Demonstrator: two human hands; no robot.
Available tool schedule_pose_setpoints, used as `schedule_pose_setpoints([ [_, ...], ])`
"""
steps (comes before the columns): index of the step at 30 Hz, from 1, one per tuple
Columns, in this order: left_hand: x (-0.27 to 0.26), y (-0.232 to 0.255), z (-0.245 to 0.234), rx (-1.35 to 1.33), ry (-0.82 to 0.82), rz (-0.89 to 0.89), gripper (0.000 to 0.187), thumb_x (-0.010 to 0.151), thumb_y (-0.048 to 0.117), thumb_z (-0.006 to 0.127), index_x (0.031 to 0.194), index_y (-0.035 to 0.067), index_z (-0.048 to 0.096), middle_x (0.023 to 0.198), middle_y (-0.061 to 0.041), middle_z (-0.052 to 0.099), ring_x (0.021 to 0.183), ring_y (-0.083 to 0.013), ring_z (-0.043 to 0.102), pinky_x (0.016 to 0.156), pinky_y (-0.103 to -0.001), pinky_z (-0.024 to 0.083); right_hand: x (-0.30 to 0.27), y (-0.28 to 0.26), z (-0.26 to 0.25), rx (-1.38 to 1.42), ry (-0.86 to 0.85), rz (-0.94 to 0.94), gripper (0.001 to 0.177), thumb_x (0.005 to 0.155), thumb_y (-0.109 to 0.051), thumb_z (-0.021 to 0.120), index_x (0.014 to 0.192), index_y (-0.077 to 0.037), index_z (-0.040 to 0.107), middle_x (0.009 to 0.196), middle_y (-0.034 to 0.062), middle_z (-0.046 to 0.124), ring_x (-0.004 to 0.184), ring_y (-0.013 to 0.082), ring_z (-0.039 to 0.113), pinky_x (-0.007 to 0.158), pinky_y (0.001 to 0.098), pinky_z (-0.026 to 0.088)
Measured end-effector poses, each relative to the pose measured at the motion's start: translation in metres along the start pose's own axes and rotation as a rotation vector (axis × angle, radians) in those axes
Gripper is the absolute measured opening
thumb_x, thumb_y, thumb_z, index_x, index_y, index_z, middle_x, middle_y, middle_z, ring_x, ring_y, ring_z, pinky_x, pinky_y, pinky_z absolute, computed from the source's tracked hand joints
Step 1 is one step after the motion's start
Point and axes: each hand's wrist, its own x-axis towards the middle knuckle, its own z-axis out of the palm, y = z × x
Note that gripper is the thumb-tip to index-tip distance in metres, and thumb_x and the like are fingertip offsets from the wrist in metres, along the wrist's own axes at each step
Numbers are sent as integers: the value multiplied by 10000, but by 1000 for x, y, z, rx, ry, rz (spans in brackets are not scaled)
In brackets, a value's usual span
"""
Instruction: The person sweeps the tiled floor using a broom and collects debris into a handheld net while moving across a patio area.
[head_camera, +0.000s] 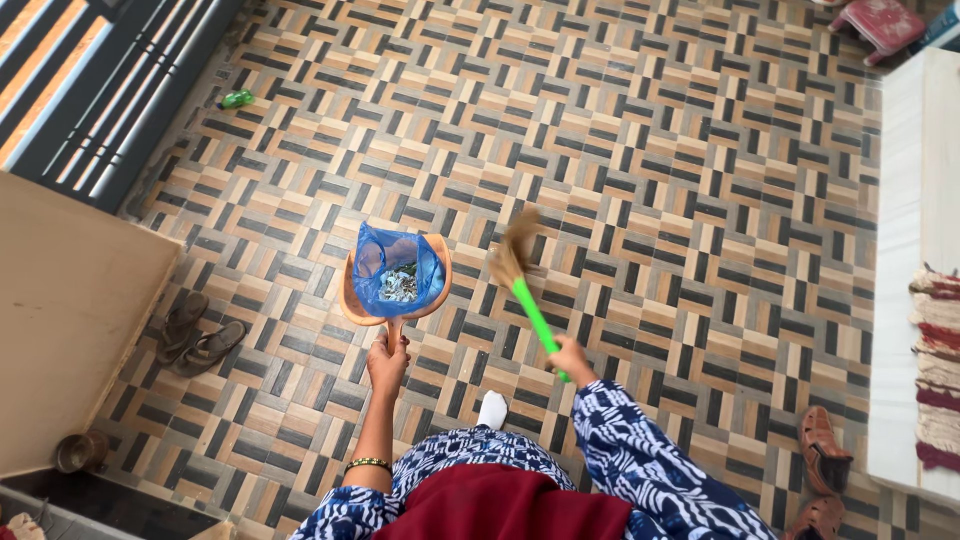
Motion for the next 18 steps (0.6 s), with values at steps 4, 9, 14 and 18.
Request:
schedule_pose_setpoints([
  [4,7,6,11,78,-12,-15,269,928,165,691,1139,0,672,838,-67,735,583,-118,657,541,-290,534,-17,-2,-37,117,196,103,659,671,85,747,1270,-132,581,783,157,712,520,234,650,426,413,511],
  [9,17,13,22,24,-71,78,288,927,163,661,1172,14,637,820,-61,726,565,-123,649,496,-306,521,-37,13,-78,48,339,158,216,770,-13,725,974,20,663,654,152,688,483,245,671,434,407,520],
  [14,37,28,23,88,-108,28,270,926,174,680,1120,-14,675,787,-94,723,551,-140,647,498,-316,513,-23,24,-90,70,493,281,160,718,18,739,856,14,659,642,173,687,519,286,700,463,431,553],
  [18,63,46,19,259,-76,-37,291,929,214,727,1102,-17,692,777,-129,732,566,-136,680,531,-292,532,-5,17,-63,-25,424,282,151,738,-61,793,859,16,747,667,158,737,519,246,720,506,369,560],
])
